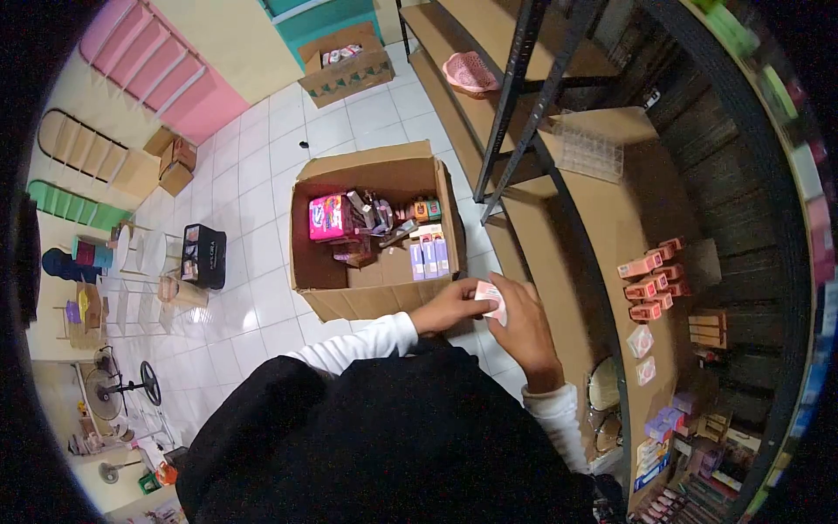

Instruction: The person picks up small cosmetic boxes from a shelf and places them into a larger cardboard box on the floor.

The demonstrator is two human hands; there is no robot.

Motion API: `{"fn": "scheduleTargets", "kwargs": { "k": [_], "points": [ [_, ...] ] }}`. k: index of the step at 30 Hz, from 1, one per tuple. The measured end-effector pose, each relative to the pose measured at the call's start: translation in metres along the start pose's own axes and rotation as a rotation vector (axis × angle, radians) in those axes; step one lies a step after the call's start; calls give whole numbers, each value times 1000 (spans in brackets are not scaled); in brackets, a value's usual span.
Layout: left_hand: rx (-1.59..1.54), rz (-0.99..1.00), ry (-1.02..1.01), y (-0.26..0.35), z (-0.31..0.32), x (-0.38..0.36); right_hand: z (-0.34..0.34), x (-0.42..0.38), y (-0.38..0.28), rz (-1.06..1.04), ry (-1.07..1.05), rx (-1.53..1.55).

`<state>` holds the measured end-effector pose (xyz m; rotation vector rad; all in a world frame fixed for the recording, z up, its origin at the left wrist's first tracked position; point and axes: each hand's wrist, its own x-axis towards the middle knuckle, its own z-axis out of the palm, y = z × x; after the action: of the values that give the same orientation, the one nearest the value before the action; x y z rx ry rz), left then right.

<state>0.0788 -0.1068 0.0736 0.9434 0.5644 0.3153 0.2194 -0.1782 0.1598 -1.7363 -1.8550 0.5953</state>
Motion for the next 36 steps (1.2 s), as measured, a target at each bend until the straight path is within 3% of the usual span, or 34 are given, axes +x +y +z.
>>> {"fn": "scheduleTargets", "kwargs": {
  "k": [4,6,8,12,16,17,20,21,24,27,32,36],
  "points": [
    [102,-98,328,12,-60,-4,25,38,-5,37,-15,-36],
    [163,109,441,-16,-113,10,54,51,16,120,-26,0],
    [359,-44,563,-22,-164,20,91,61,39,214,-15,0],
    [219,-69,688,-44,-228,42,150,68,59,231,-66,-23],
    [93,-361,724,-98,-290,82,163,81,46,452,-115,102],
    [306,-250,769,-182,-345,113,165,81,48,403,-84,44],
    [523,-293,689,-106,-298,106,172,82,54,389,-22,-20],
    [428,-245,775,-170,-330,132,172,84,54,405,-42,-21],
    [522,-331,795,-127,-297,137,170,87,52,440,-81,-32],
    [569,-337,980,-174,-310,163,170,86,50,476,-97,-31],
    [521,-395,819,-198,-337,180,164,92,46,520,-165,3],
    [346,-412,847,-207,-343,187,168,91,49,514,-112,-14]
  ]
}}
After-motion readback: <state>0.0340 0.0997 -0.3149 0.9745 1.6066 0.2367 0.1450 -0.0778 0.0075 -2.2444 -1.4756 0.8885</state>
